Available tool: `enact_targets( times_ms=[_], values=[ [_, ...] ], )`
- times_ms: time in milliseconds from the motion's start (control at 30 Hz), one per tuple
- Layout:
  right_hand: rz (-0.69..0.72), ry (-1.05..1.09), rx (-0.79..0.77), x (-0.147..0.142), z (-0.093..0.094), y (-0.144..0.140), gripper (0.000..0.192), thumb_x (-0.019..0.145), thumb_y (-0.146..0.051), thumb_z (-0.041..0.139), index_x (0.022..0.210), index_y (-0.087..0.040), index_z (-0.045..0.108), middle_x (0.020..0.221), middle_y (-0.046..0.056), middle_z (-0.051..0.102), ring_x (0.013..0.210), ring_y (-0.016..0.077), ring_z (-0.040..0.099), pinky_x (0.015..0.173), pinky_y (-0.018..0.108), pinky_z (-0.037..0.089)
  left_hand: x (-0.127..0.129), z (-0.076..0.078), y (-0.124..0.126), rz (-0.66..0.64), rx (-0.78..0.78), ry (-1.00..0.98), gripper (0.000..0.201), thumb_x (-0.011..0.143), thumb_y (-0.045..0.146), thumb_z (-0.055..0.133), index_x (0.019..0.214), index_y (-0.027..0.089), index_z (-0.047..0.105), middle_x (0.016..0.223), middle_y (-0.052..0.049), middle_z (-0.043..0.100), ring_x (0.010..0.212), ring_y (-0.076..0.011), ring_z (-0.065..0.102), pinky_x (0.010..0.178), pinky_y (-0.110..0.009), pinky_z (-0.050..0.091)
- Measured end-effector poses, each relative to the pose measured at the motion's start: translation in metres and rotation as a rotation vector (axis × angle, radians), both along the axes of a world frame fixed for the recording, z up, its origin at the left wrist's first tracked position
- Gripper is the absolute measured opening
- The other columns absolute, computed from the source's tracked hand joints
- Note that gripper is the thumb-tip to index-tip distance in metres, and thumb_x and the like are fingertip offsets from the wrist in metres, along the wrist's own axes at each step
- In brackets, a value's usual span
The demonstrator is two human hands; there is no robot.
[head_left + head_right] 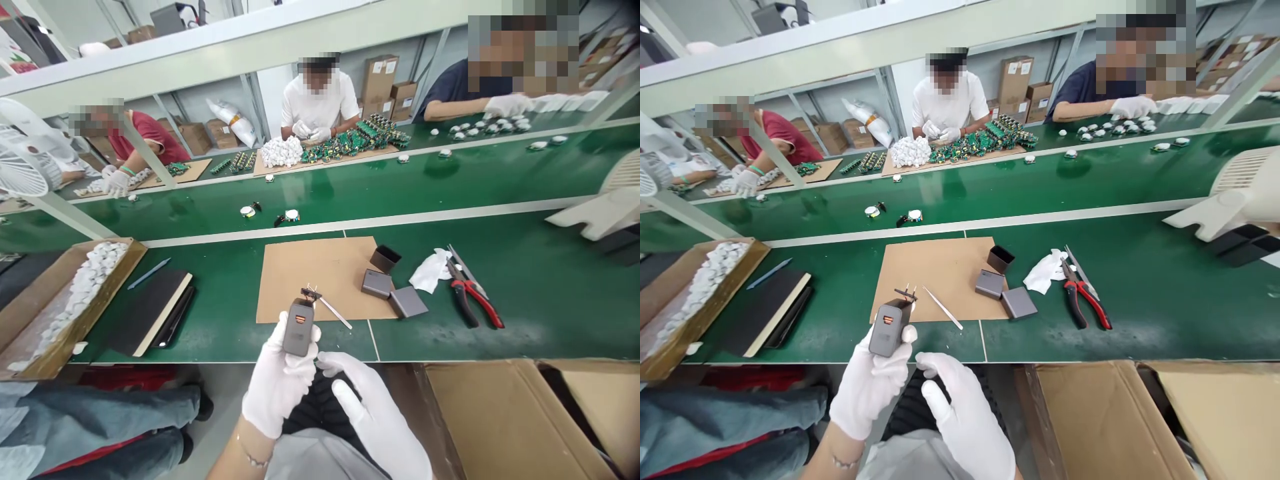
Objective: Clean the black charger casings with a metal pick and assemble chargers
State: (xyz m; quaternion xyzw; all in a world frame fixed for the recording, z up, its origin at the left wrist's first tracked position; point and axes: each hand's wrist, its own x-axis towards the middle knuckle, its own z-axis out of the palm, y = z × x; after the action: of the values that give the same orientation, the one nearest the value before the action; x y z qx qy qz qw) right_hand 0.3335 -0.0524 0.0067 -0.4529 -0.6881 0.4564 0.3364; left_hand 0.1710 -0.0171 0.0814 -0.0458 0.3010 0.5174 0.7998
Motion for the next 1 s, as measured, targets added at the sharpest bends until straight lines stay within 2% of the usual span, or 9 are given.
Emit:
enact_targets(
  times_ms=[167, 400, 667, 833, 933, 1000],
  values=[
    [0.022, -0.003, -0.043, 0.001, -0.006, -0.005, 0.032, 0.097, -0.041, 0.041, 0.126, -0.034, 0.054, 0.124, 0.001, 0.062, 0.114, 0.0221, 0.057, 0.102, 0.045, 0.047, 0.002, -0.001, -0.004, -0.010, 0.049, -0.027, 0.057, 0.103, 0.039, 0.021, 0.081, 0.005, 0.060, 0.071, -0.007, 0.058, 0.035, 0.0008, 0.039, 0.030, -0.008, 0.035],
    [0.019, -0.035, -0.017, 0.002, -0.006, -0.007, 0.032, 0.097, -0.040, 0.041, 0.126, -0.034, 0.053, 0.123, 0.000, 0.063, 0.112, 0.0208, 0.060, 0.099, 0.041, 0.049, 0.004, 0.002, -0.005, 0.015, 0.017, 0.008, 0.058, 0.103, 0.040, 0.018, 0.082, 0.006, 0.060, 0.070, -0.007, 0.059, 0.033, -0.0001, 0.040, 0.029, -0.009, 0.034],
    [0.066, -0.045, -0.091, 0.000, -0.006, -0.007, 0.034, 0.097, -0.042, 0.038, 0.125, -0.030, 0.054, 0.126, 0.003, 0.061, 0.114, 0.0227, 0.057, 0.100, 0.045, 0.046, 0.012, 0.002, -0.007, 0.112, -0.034, 0.024, 0.053, 0.102, 0.040, 0.027, 0.078, 0.009, 0.062, 0.072, -0.009, 0.064, 0.038, -0.0033, 0.044, 0.032, -0.011, 0.038],
    [0.057, -0.043, -0.065, 0.000, -0.004, -0.003, 0.033, 0.097, -0.040, 0.038, 0.122, -0.029, 0.056, 0.124, 0.004, 0.063, 0.112, 0.0224, 0.059, 0.098, 0.042, 0.048, 0.014, -0.005, -0.009, 0.109, 0.029, 0.044, 0.053, 0.102, 0.040, 0.029, 0.079, 0.008, 0.065, 0.076, -0.009, 0.064, 0.040, -0.0037, 0.043, 0.032, -0.012, 0.038],
    [0.049, -0.035, -0.036, -0.001, -0.003, -0.003, 0.033, 0.097, -0.040, 0.039, 0.122, -0.028, 0.058, 0.121, 0.005, 0.064, 0.110, 0.0217, 0.061, 0.096, 0.040, 0.050, 0.015, -0.009, -0.009, 0.070, 0.079, 0.057, 0.042, 0.098, 0.040, 0.042, 0.080, 0.010, 0.066, 0.077, -0.006, 0.063, 0.040, -0.0022, 0.039, 0.033, -0.012, 0.036],
    [0.039, -0.031, -0.036, -0.001, -0.003, -0.004, 0.032, 0.096, -0.040, 0.042, 0.121, -0.029, 0.059, 0.119, 0.004, 0.065, 0.109, 0.0222, 0.061, 0.096, 0.040, 0.050, 0.015, -0.010, -0.010, 0.051, 0.144, 0.188, 0.033, 0.091, 0.042, 0.058, 0.081, 0.012, 0.067, 0.077, -0.005, 0.063, 0.043, -0.0032, 0.042, 0.036, -0.013, 0.039]
  ],
)
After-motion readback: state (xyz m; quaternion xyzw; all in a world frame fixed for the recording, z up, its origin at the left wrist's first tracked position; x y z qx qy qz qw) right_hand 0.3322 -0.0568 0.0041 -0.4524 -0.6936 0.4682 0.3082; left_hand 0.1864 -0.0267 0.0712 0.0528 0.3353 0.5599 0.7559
